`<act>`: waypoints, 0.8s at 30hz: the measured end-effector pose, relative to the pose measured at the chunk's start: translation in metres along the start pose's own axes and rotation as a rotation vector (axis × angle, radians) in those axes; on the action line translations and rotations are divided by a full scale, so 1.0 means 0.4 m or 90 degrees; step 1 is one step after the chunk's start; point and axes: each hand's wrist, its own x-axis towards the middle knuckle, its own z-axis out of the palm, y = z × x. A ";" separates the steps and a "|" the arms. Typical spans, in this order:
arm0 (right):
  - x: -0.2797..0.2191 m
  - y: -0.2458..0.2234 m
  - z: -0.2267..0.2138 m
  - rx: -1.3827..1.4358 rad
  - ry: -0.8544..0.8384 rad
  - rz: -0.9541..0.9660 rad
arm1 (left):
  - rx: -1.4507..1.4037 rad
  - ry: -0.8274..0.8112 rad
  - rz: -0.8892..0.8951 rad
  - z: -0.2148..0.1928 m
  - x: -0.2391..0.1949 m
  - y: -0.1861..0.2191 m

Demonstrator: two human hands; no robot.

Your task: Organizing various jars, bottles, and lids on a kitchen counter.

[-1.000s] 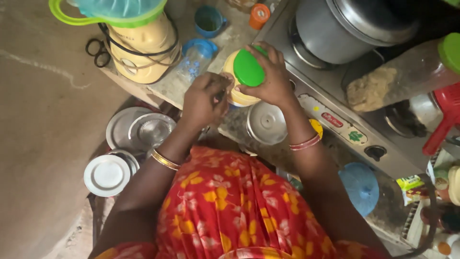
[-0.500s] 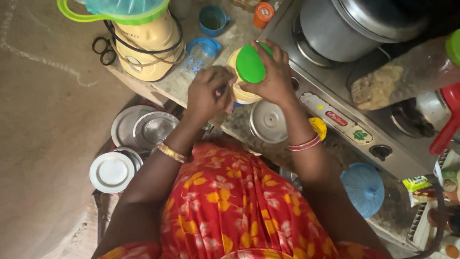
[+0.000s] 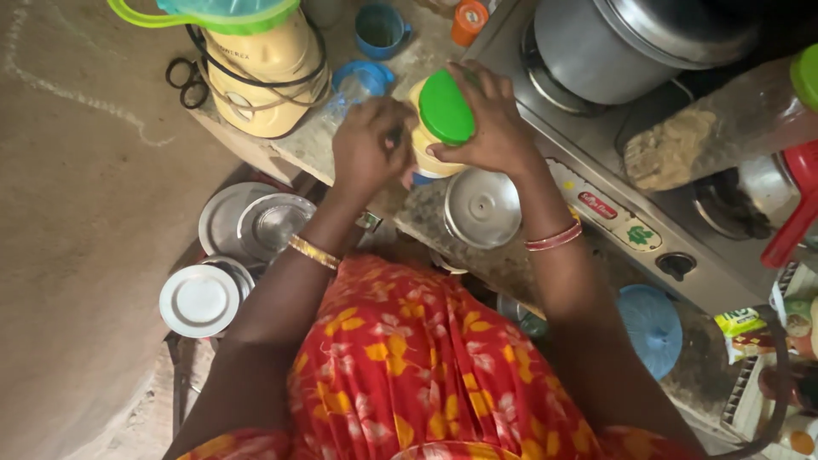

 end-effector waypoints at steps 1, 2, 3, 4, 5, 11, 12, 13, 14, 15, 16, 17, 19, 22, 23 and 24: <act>-0.001 -0.001 0.002 0.001 0.000 -0.004 | 0.003 0.002 -0.001 0.015 0.007 -0.015; -0.002 -0.002 0.005 0.003 0.012 0.004 | -0.005 0.034 -0.005 0.030 0.013 -0.030; -0.006 -0.003 0.008 0.004 0.021 0.012 | -0.015 0.065 -0.010 0.046 0.017 -0.045; -0.009 -0.003 0.016 0.004 0.018 0.009 | -0.014 0.068 -0.013 0.036 -0.001 -0.034; -0.013 0.000 0.021 0.003 0.035 0.014 | -0.041 0.062 0.010 0.029 -0.012 -0.022; -0.016 0.009 0.030 -0.002 0.039 0.019 | -0.021 -0.022 0.111 -0.011 -0.033 0.013; -0.011 0.008 0.027 0.003 0.038 0.020 | 0.016 -0.010 0.128 -0.010 -0.021 0.005; -0.008 0.016 0.029 0.002 0.038 0.020 | 0.016 -0.010 0.128 -0.006 -0.004 0.002; -0.004 0.024 0.032 -0.005 0.050 0.024 | 0.020 -0.009 0.118 -0.002 0.011 -0.003; -0.004 0.027 0.041 -0.009 0.059 0.028 | 0.026 -0.010 0.105 -0.002 0.019 -0.007; -0.009 0.014 0.040 -0.005 0.055 0.027 | 0.028 -0.012 0.101 0.008 0.017 -0.026; -0.007 0.004 0.036 -0.003 0.057 0.020 | 0.039 0.004 0.074 0.018 0.025 -0.047; -0.003 -0.015 0.037 -0.001 0.055 0.012 | 0.049 0.021 0.045 0.023 0.038 -0.065; -0.012 -0.027 0.054 -0.027 0.075 0.079 | -0.015 0.025 0.041 0.019 0.020 -0.048; -0.012 -0.023 0.060 -0.036 0.097 0.086 | -0.054 0.032 0.044 0.023 0.003 -0.045; -0.013 -0.018 0.067 -0.045 0.119 0.094 | -0.092 0.038 0.047 0.027 -0.014 -0.042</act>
